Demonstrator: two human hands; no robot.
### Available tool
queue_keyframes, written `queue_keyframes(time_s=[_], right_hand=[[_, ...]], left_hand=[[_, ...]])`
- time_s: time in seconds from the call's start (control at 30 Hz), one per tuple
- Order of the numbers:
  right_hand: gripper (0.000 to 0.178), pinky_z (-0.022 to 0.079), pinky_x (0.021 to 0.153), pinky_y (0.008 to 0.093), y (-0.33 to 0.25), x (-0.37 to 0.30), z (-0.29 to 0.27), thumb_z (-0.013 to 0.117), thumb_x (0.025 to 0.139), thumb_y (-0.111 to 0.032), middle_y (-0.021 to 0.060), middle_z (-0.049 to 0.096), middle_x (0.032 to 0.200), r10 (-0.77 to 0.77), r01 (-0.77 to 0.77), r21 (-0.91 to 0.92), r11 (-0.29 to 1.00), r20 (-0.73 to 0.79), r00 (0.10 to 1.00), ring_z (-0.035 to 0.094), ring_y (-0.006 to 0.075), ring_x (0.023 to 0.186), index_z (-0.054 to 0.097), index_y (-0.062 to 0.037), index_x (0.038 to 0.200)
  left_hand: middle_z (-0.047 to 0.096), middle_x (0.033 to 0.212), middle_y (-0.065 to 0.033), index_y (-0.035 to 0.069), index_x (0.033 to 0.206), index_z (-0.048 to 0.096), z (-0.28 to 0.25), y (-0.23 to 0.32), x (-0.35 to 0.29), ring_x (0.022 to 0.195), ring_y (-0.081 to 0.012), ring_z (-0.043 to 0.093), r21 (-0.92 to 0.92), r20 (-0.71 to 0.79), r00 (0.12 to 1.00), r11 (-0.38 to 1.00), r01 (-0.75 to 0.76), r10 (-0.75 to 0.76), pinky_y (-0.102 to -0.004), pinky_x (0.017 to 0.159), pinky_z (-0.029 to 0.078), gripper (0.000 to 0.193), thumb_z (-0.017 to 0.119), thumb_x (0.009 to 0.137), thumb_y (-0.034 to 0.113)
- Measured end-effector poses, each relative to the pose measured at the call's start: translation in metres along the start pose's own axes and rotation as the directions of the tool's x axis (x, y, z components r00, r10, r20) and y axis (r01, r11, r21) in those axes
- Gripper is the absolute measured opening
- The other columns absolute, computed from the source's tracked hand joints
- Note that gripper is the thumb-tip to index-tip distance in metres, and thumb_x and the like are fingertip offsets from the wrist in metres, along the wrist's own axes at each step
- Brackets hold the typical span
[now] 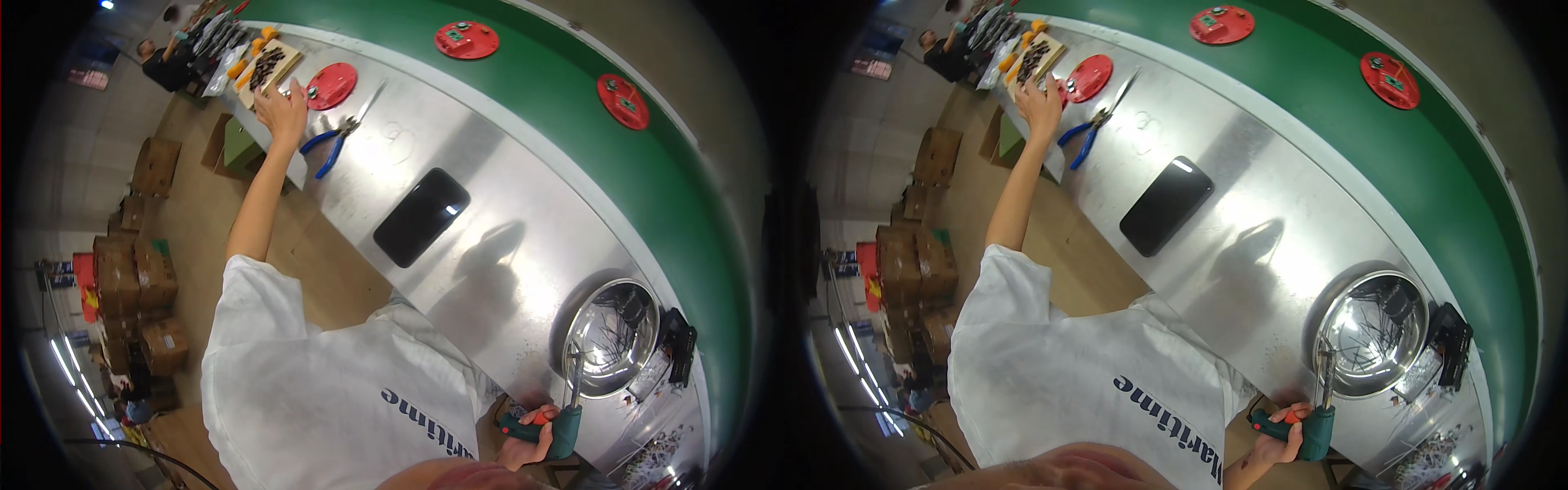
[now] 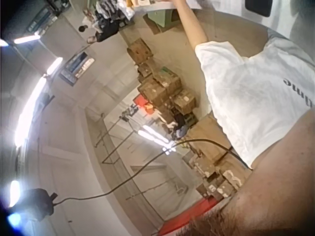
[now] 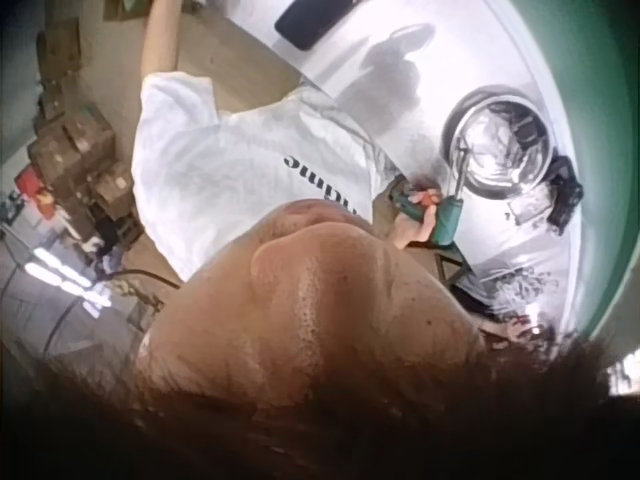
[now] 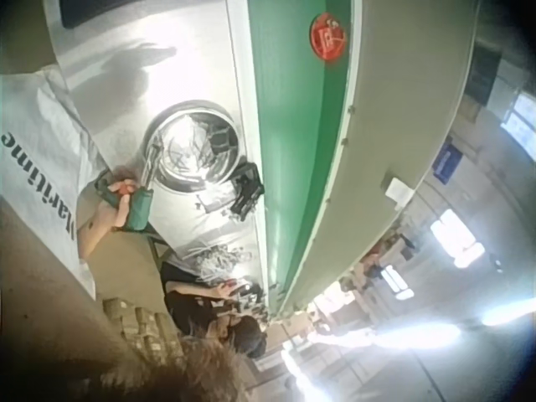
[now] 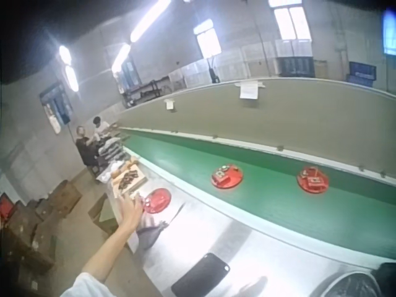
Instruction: Soldering wires and components to small circular circuit boards on a factory assembly line.
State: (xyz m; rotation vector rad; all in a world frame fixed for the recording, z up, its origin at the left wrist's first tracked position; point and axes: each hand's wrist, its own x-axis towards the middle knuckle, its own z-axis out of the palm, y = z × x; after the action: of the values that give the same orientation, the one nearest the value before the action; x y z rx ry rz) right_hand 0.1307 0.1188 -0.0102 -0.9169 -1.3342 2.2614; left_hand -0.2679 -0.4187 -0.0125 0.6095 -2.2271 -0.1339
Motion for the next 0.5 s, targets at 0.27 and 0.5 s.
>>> queue_keyframes(time_s=[0.27,0.5], right_hand=[[0.024,0.04,0.058,0.0276,0.002,-0.01,-0.007,0.054,0.081,-0.02,0.0123,0.05,0.094,0.002,-0.005,0.07,0.998,0.041,0.999,0.049,0.016,0.06,0.048,-0.0005,0.094],[0.025,0.043,0.057,0.0282,0.009,-0.008,-0.007,0.053,0.08,-0.021,0.0128,0.052,0.096,0.007,-0.013,0.109,0.994,0.055,0.998,0.053,0.0171,0.064,0.049,-0.0011,0.095]], left_hand=[[0.057,0.119,-0.0231,-0.003,0.121,0.054,0.041,0.211,-0.031,0.111,-0.0385,0.053,-0.392,0.262,0.817,0.831,-0.396,0.513,-0.0443,0.094,0.042,0.071,0.058,0.082,0.056],[0.062,0.104,-0.0214,0.001,0.105,0.06,0.11,0.272,-0.034,0.1,-0.0383,0.06,-0.215,0.443,0.803,0.917,-0.336,0.398,-0.0494,0.081,0.048,0.062,0.059,0.079,0.057]])
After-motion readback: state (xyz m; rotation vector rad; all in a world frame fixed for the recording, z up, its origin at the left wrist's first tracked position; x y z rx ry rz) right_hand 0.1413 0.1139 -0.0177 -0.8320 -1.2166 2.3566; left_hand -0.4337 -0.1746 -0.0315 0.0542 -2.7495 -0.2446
